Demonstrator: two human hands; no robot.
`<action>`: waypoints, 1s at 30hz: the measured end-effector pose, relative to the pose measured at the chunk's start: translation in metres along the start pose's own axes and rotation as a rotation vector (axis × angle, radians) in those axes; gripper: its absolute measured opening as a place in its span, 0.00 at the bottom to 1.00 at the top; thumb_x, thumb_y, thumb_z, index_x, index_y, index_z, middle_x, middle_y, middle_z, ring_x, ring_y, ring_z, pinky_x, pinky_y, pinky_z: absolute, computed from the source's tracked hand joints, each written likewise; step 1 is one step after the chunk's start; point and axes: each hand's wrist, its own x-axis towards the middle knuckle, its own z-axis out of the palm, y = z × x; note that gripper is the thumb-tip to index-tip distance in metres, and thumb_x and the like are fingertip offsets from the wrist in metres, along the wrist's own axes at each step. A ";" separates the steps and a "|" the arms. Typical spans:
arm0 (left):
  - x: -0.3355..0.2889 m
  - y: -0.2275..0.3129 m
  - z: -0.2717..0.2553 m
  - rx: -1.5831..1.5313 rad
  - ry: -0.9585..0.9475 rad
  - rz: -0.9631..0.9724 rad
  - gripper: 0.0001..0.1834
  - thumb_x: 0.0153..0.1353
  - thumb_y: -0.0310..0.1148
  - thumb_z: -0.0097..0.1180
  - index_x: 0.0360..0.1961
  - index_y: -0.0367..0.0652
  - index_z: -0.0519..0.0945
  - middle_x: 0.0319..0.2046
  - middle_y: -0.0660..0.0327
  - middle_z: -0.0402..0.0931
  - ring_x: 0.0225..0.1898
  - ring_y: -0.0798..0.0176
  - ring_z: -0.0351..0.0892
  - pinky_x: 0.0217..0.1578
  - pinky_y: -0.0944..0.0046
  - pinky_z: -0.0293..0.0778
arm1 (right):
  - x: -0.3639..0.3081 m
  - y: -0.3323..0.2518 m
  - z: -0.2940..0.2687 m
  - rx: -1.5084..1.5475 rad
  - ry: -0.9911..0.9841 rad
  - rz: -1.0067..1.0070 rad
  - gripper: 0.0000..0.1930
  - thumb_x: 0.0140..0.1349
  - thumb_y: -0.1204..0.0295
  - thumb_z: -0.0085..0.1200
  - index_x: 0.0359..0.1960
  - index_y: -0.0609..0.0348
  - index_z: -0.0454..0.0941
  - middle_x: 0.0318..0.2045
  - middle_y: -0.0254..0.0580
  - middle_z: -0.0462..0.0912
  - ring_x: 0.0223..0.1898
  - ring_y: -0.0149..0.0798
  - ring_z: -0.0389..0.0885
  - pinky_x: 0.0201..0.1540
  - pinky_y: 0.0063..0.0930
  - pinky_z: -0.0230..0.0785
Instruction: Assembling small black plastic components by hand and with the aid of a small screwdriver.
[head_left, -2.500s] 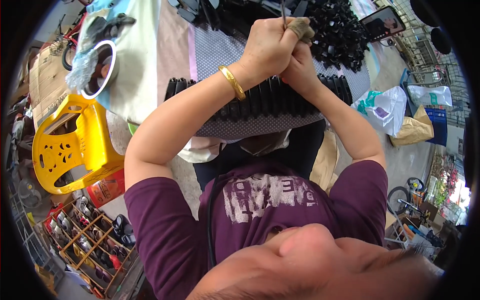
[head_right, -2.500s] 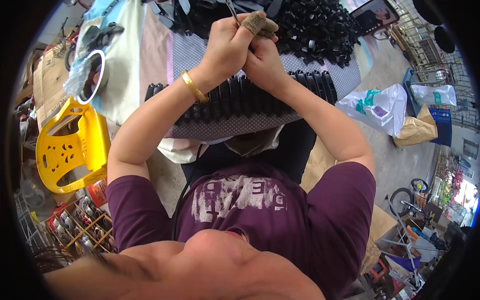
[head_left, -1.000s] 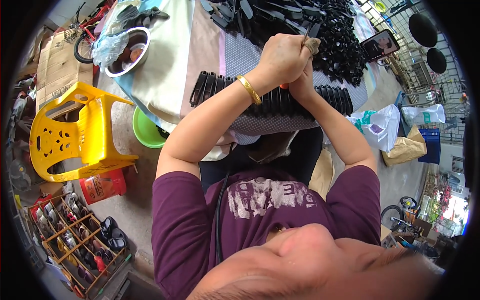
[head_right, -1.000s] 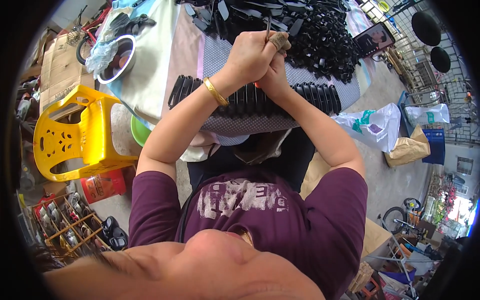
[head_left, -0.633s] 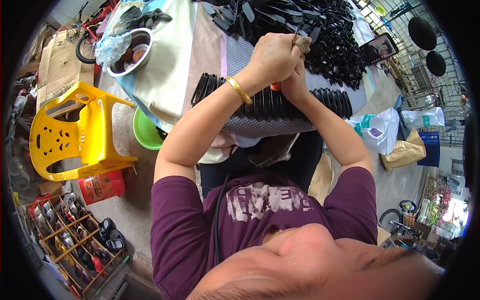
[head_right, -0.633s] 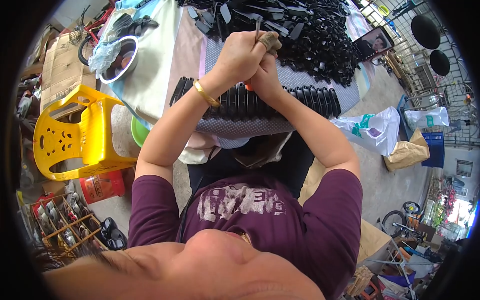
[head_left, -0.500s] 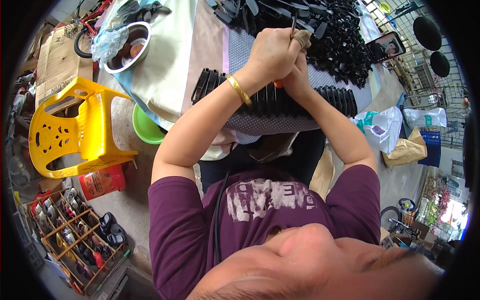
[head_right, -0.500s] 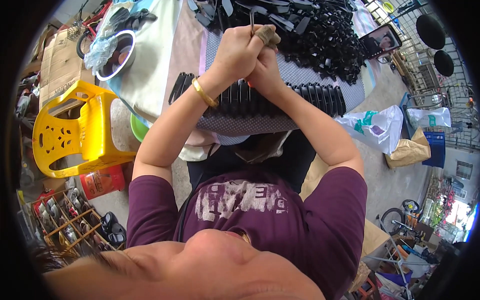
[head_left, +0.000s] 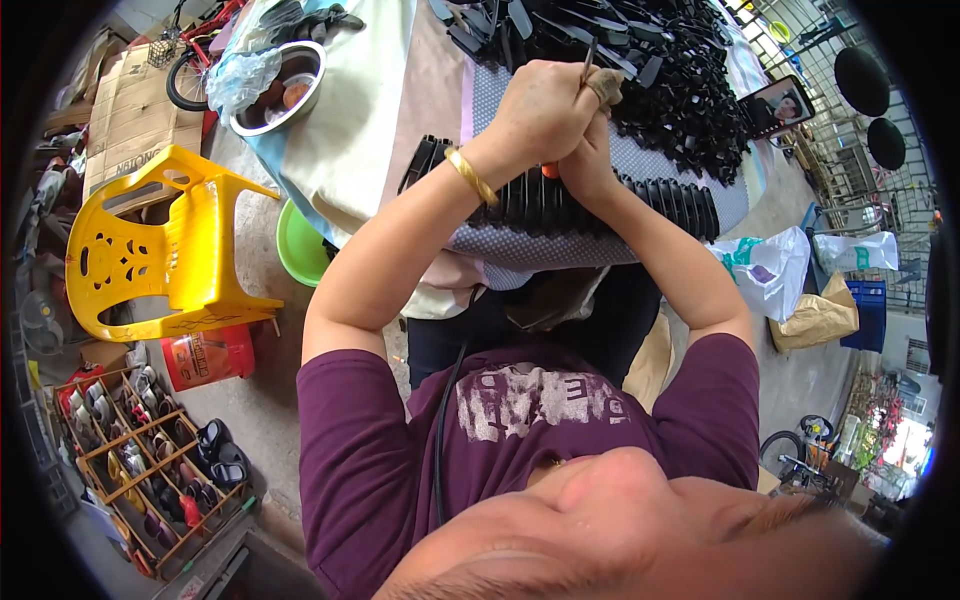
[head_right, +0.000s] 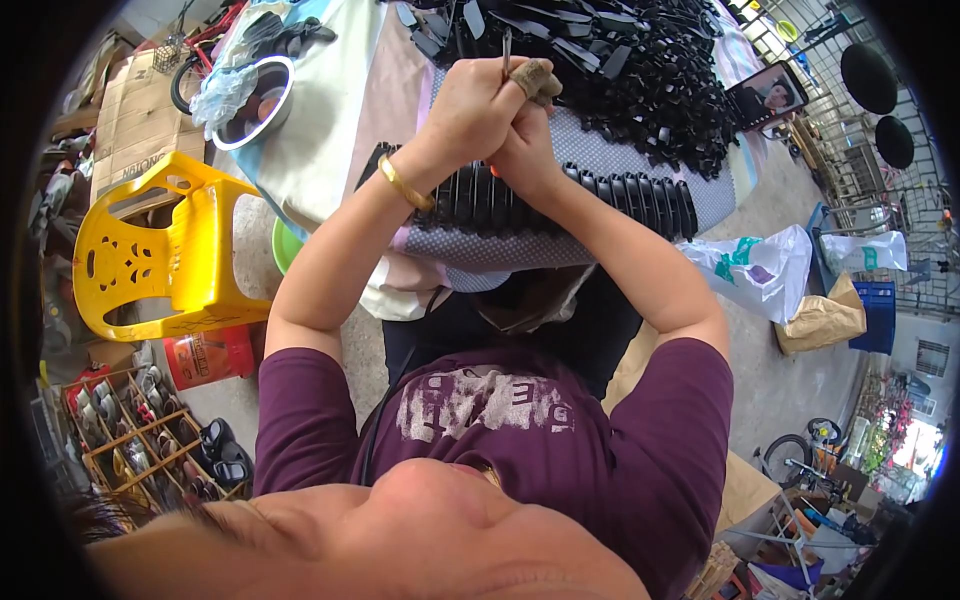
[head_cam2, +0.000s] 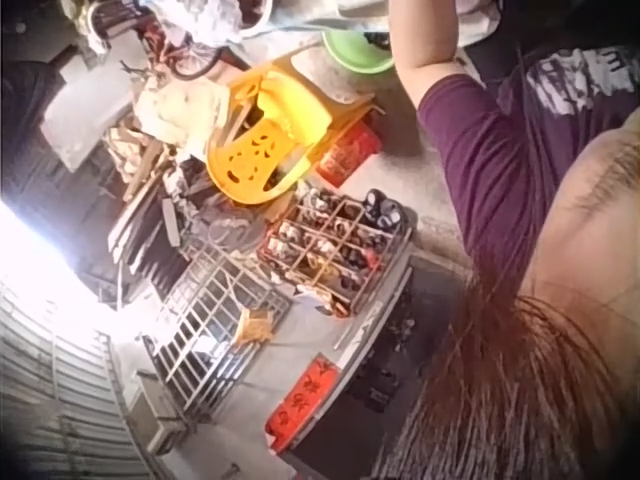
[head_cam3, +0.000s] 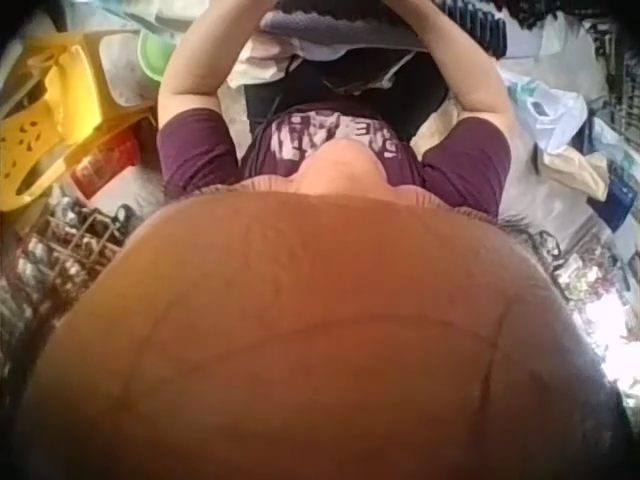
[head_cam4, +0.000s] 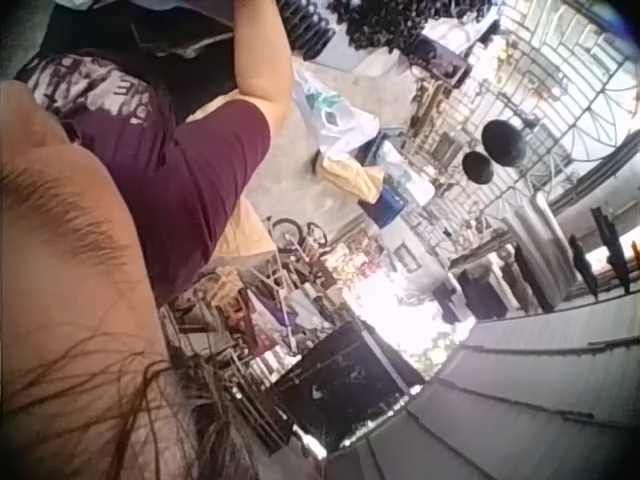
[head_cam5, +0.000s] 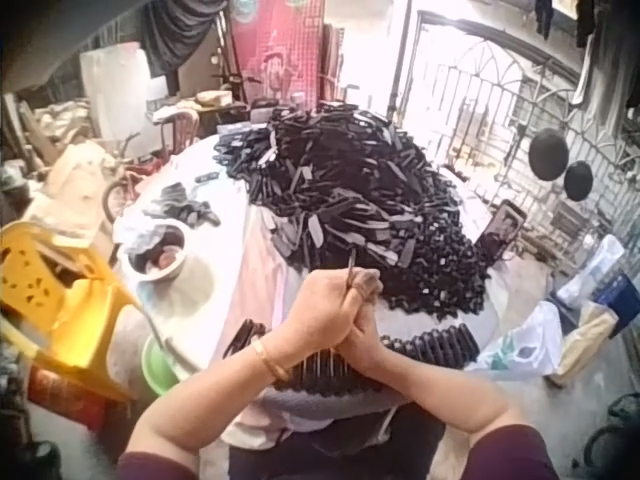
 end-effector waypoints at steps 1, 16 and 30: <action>0.000 0.000 -0.001 -0.039 0.010 0.008 0.15 0.60 0.33 0.44 0.35 0.36 0.81 0.27 0.54 0.81 0.29 0.61 0.83 0.32 0.67 0.76 | 0.002 0.000 0.004 -0.032 0.030 -0.080 0.11 0.61 0.72 0.45 0.22 0.63 0.72 0.14 0.29 0.72 0.15 0.22 0.70 0.16 0.15 0.59; -0.002 0.005 -0.015 -0.015 0.000 -0.035 0.15 0.61 0.33 0.43 0.36 0.35 0.81 0.27 0.55 0.82 0.31 0.65 0.82 0.33 0.69 0.76 | 0.002 -0.004 0.012 0.013 -0.023 0.030 0.13 0.62 0.71 0.45 0.20 0.61 0.71 0.11 0.28 0.70 0.12 0.21 0.68 0.13 0.15 0.56; -0.009 -0.003 -0.015 -0.084 0.073 0.012 0.15 0.60 0.33 0.44 0.36 0.37 0.82 0.27 0.55 0.82 0.28 0.66 0.82 0.32 0.69 0.76 | 0.004 -0.002 0.025 -0.045 0.106 -0.224 0.12 0.62 0.72 0.45 0.21 0.62 0.71 0.14 0.29 0.72 0.14 0.22 0.69 0.15 0.15 0.58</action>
